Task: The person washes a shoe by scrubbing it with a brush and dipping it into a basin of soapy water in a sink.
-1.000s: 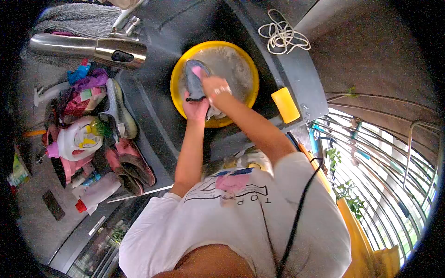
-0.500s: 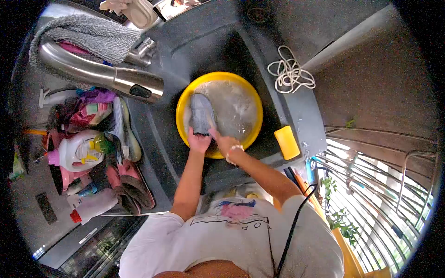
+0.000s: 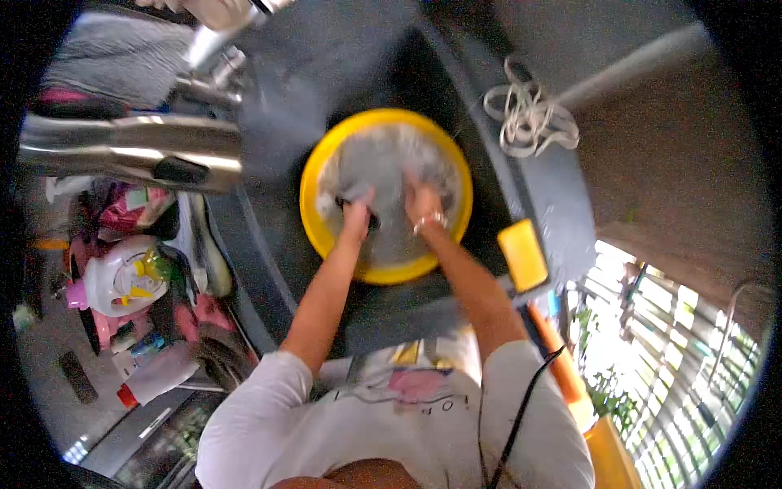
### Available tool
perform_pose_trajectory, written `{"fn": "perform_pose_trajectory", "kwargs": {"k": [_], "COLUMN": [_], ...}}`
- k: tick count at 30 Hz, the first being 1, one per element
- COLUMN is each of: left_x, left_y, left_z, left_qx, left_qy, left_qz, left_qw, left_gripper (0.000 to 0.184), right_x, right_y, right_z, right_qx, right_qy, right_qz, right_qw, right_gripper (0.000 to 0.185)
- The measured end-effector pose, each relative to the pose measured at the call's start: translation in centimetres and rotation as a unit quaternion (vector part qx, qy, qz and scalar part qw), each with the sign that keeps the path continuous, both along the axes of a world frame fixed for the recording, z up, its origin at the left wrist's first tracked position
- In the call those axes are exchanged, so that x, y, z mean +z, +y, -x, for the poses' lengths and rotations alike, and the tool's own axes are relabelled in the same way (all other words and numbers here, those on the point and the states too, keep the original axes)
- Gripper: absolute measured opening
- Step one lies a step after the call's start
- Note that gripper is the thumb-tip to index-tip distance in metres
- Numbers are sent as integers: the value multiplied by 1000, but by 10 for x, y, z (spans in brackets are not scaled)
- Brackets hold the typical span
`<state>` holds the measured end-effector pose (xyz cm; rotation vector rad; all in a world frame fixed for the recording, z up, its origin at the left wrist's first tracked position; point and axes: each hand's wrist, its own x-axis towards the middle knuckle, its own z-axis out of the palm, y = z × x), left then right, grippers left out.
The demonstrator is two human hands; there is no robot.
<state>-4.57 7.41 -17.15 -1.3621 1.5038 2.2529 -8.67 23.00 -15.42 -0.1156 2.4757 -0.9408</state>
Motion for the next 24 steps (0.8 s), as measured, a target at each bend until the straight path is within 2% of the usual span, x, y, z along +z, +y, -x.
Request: {"fn": "perform_pose_trajectory", "kwargs": {"k": [1,2,3,4,7,8,9,11,12,13,14,16,18,19,21,24], "left_x": [-8,-14,-19,-21,-20,-16,-13,-12,-13,-12,-8,-22,-30,-19,5,64], "left_y": [-2,-4,-3,-2,3,4,6,8,9,9,10,10,11,18,29,44], "left_z": [0,1,1,1,7,7,7,7,6,8,10,10,8,9,7,6], "left_qx": [56,58,63,56,73,76,81,55,55,56,87,141,122,119,190,168], "left_qy": [80,127,174,165,99,103,108,124,117,112,40,73,135,148,147,193], "left_qz": [-74,-157,-239,-243,-239,-260,-280,-271,-260,-248,-206,-250,-314,-317,-274,-321], "left_qw": [992,978,953,954,963,957,951,953,957,961,974,955,932,929,931,912], "left_gripper": [50,47,45,45,51,51,52,52,50,49,45,43,41,41,42,43], "right_x": [45,44,41,39,32,33,21,-6,-30,-24,-14,-3,-2,8,28,77], "right_y": [-4,-11,-15,-20,-37,-43,-51,-66,-74,-71,-67,-47,-20,-19,-20,-37], "right_z": [2,-13,-26,-36,-35,-24,-4,38,28,18,4,-26,-50,-36,-7,24], "right_qx": [31,21,99,178,159,133,129,236,156,159,162,129,138,140,208,161], "right_qy": [11,0,20,39,10,27,27,19,46,23,5,-21,127,140,23,41], "right_qz": [42,41,-13,-67,-81,-68,-68,-125,-82,-111,-140,-61,11,8,-41,-60], "right_qw": [999,999,995,981,984,988,989,964,983,981,977,990,982,980,977,984], "right_gripper": [53,53,57,60,60,47,47,32,27,29,32,36,45,45,41,45]}}
